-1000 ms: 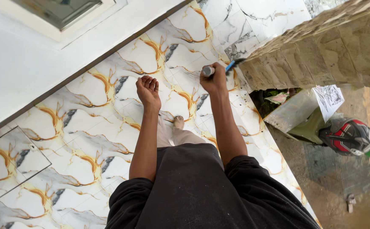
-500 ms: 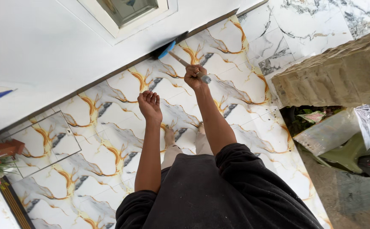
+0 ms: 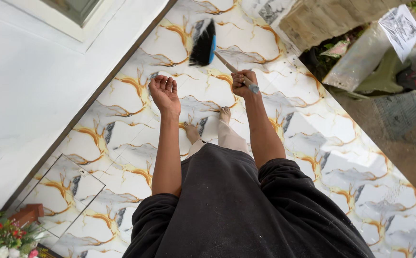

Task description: The person sweeps debris across the tiled floor using a broom by hand.

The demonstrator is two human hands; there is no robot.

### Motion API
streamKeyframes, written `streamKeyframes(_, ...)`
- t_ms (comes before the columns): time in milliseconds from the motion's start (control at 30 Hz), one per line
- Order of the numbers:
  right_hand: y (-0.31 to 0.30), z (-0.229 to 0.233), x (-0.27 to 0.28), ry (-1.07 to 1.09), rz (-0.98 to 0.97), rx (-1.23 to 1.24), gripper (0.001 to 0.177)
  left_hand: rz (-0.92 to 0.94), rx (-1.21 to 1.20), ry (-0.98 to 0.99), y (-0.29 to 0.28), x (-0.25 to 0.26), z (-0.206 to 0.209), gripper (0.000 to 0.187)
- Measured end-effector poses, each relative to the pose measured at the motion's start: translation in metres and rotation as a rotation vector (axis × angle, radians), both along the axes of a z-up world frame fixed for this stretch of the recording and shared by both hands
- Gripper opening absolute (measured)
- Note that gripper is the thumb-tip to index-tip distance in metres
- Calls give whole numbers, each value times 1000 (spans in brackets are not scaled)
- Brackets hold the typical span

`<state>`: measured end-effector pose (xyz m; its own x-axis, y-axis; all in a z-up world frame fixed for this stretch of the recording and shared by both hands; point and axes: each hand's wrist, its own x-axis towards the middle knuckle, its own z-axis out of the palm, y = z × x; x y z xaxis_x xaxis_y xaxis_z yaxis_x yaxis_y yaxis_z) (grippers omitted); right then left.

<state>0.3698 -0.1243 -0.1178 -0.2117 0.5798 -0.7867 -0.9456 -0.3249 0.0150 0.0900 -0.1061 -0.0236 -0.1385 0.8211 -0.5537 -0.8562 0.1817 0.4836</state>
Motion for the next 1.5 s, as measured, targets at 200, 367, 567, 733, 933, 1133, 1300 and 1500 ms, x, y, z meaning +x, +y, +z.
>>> streamKeyframes(200, -36, 9, 82, -170, -171, -117, 16, -100, -2, 36, -11, 38, 11, 25)
streamKeyframes(367, -46, 15, 99, -471, -144, -184, 14, -110, 18, 56, -19, 82, 26, 24)
streamKeyframes(567, -77, 48, 67, -414, -5, 71, 8, -33, 87, 30, -48, 161, 39, 24)
streamKeyframes(733, -110, 85, 134, -138, 98, 197, 14, 8, 51, 47, -89, 226, 33, 24)
streamKeyframes(933, -114, 12, 224, 291, -205, 233, 16, 11, -12, 104, -138, 262, 19, 24)
streamKeyframes(1133, -131, -41, 339, 304, -592, 200, 14, -17, -52, 97, -159, 289, -1, 24)
streamKeyframes(1300, -172, -26, 392, 27, -675, 202, 17, -84, -35, 43, -180, 318, -8, 24)
streamKeyframes(1500, -221, 30, 350, -172, -498, 217, 21, -82, -2, 14, -220, 327, -6, 25)
